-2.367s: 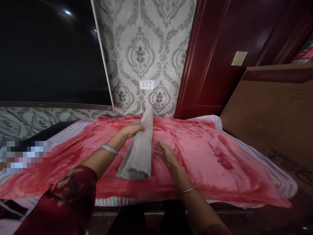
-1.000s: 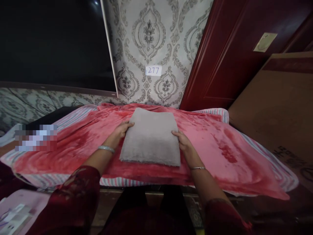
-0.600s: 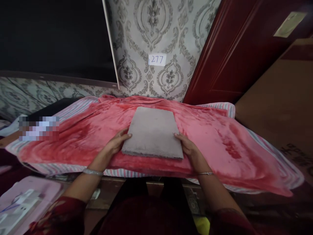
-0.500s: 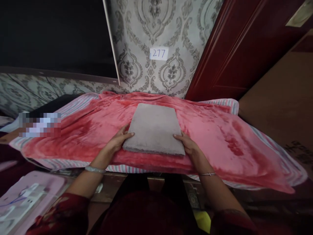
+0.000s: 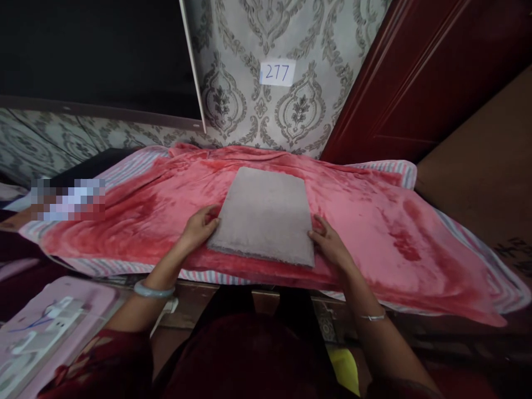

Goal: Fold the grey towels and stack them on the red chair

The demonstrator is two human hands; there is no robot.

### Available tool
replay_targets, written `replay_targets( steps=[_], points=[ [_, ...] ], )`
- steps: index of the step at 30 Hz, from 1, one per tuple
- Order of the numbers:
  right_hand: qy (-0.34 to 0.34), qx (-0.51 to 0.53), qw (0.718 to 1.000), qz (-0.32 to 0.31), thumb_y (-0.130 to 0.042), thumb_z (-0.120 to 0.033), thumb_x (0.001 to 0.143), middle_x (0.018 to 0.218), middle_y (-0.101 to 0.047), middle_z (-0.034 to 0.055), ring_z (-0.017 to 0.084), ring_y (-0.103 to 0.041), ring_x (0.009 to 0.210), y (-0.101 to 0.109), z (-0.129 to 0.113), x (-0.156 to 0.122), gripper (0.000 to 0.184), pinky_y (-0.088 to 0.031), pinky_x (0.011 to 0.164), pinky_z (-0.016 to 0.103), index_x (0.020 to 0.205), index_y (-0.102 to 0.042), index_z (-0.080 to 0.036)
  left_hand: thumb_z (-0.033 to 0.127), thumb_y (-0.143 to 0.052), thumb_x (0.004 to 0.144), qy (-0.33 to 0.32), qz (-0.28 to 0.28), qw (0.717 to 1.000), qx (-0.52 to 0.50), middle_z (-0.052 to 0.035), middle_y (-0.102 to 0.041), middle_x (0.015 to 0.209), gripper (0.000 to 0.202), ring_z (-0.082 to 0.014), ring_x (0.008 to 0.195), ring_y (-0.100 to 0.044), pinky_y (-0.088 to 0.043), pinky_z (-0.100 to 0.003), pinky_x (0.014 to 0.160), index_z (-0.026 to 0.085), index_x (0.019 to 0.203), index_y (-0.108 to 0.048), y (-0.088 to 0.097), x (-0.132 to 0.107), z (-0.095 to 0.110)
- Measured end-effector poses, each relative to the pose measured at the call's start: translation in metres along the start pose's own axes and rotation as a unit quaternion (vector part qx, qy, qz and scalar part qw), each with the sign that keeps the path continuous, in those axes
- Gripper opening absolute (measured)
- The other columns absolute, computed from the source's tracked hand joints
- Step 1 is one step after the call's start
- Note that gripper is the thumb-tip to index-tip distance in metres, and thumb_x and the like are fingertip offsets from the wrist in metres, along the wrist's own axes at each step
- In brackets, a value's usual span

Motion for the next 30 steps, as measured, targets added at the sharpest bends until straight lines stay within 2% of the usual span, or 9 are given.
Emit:
replay_targets(
  steps=[2, 4, 6, 9, 13, 17, 20, 23, 30],
  points=[
    [0.088, -0.143, 0.983, 0.071, -0.063, -0.042, 0.081, 0.126, -0.070, 0.0142, 0.032, -0.066, 0.113, 0.005, -0.010, 0.003, 0.067, -0.051, 0.101, 0.056, 0.144, -0.054, -0.021, 0.027, -0.057, 0.092, -0.076, 0.046, 0.988, 0.126, -0.0171, -0.065, 0.131, 0.043, -0.0306, 0.113, -0.066, -0.052, -0.049, 0.101, 0.009, 0.131, -0.061, -0.001, -0.003, 0.017],
    [0.187, -0.239, 0.949, 0.086, -0.055, -0.042, 0.088, 0.139, -0.063, 0.0162, 0.033, -0.056, 0.131, -0.005, -0.027, 0.006, 0.057, -0.040, 0.114, 0.056, 0.138, -0.061, -0.018, 0.026, -0.049, 0.096, -0.143, 0.026, 0.973, 0.180, -0.0163, -0.065, 0.134, 0.040, -0.0300, 0.121, -0.063, -0.049, -0.049, 0.106, 0.010, 0.131, -0.061, -0.015, -0.010, 0.038],
    [0.257, -0.283, 0.924, 0.026, -0.043, -0.042, 0.097, 0.148, -0.057, 0.0144, 0.028, -0.048, 0.141, -0.026, -0.043, 0.010, 0.053, -0.033, 0.120, 0.052, 0.140, -0.061, -0.017, 0.028, -0.045, 0.100, -0.212, -0.041, 0.953, 0.214, -0.0151, -0.065, 0.136, 0.040, -0.0286, 0.128, -0.059, -0.044, -0.049, 0.112, 0.013, 0.133, -0.061, -0.040, -0.021, 0.058],
    [0.303, -0.331, 0.886, -0.118, -0.028, -0.040, 0.104, 0.159, -0.046, 0.0070, 0.022, -0.038, 0.149, -0.063, -0.058, 0.016, 0.055, -0.028, 0.123, 0.051, 0.153, -0.047, -0.025, 0.037, -0.049, 0.100, -0.293, -0.125, 0.903, 0.287, -0.0174, -0.054, 0.150, 0.051, -0.0309, 0.143, -0.046, -0.032, -0.053, 0.121, 0.014, 0.146, -0.051, -0.079, -0.041, 0.071],
    [0.274, -0.427, 0.820, -0.267, -0.026, -0.048, 0.106, 0.167, -0.030, 0.0028, 0.023, -0.019, 0.156, -0.086, -0.053, 0.021, 0.057, -0.018, 0.125, 0.055, 0.160, -0.034, -0.030, 0.046, -0.062, 0.093, -0.310, -0.117, 0.880, 0.340, -0.0229, -0.034, 0.163, 0.074, -0.0382, 0.153, -0.027, -0.023, -0.061, 0.122, 0.013, 0.155, -0.039, -0.106, -0.062, 0.059],
    [0.256, -0.472, 0.786, -0.306, -0.024, -0.055, 0.106, 0.170, -0.020, -0.0010, 0.022, -0.010, 0.158, -0.083, -0.049, 0.033, 0.059, -0.012, 0.126, 0.053, 0.161, -0.030, -0.033, 0.044, -0.066, 0.090, -0.325, -0.072, 0.881, 0.336, -0.0215, -0.037, 0.161, 0.074, -0.0385, 0.151, -0.031, -0.026, -0.060, 0.121, 0.019, 0.156, -0.040, -0.107, -0.069, 0.049],
    [0.254, -0.502, 0.774, -0.291, -0.024, -0.056, 0.106, 0.171, -0.016, -0.0015, 0.025, -0.008, 0.158, -0.078, -0.050, 0.054, 0.060, -0.012, 0.126, 0.056, 0.162, -0.027, -0.035, 0.042, -0.069, 0.089, -0.330, -0.052, 0.886, 0.321, -0.0179, -0.039, 0.160, 0.072, -0.0388, 0.149, -0.035, -0.027, -0.061, 0.119, 0.027, 0.154, -0.044, -0.105, -0.069, 0.050],
    [0.249, -0.531, 0.773, -0.244, -0.026, -0.056, 0.106, 0.171, -0.013, 0.0003, 0.028, -0.006, 0.158, -0.073, -0.048, 0.087, 0.061, -0.013, 0.124, 0.059, 0.163, -0.024, -0.034, 0.041, -0.070, 0.088, -0.334, -0.050, 0.890, 0.307, -0.0137, -0.037, 0.163, 0.068, -0.0382, 0.149, -0.035, -0.029, -0.060, 0.119, 0.035, 0.152, -0.047, -0.103, -0.069, 0.052],
    [0.167, -0.547, 0.806, -0.153, -0.028, -0.054, 0.106, 0.171, -0.019, 0.0023, 0.029, -0.014, 0.157, -0.051, -0.039, 0.165, 0.060, -0.014, 0.124, 0.057, 0.162, -0.029, -0.032, 0.041, -0.070, 0.087, -0.346, -0.035, 0.891, 0.293, -0.0143, -0.033, 0.164, 0.069, -0.0388, 0.150, -0.032, -0.029, -0.061, 0.118, 0.035, 0.152, -0.047, -0.104, -0.069, 0.048]
  ],
)
Point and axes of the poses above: each hand's wrist, its own x-axis towards the middle knuckle, its own y-axis out of the back of the hand, z = x × y, the point moved 2 cm from there along x, towards the middle knuckle
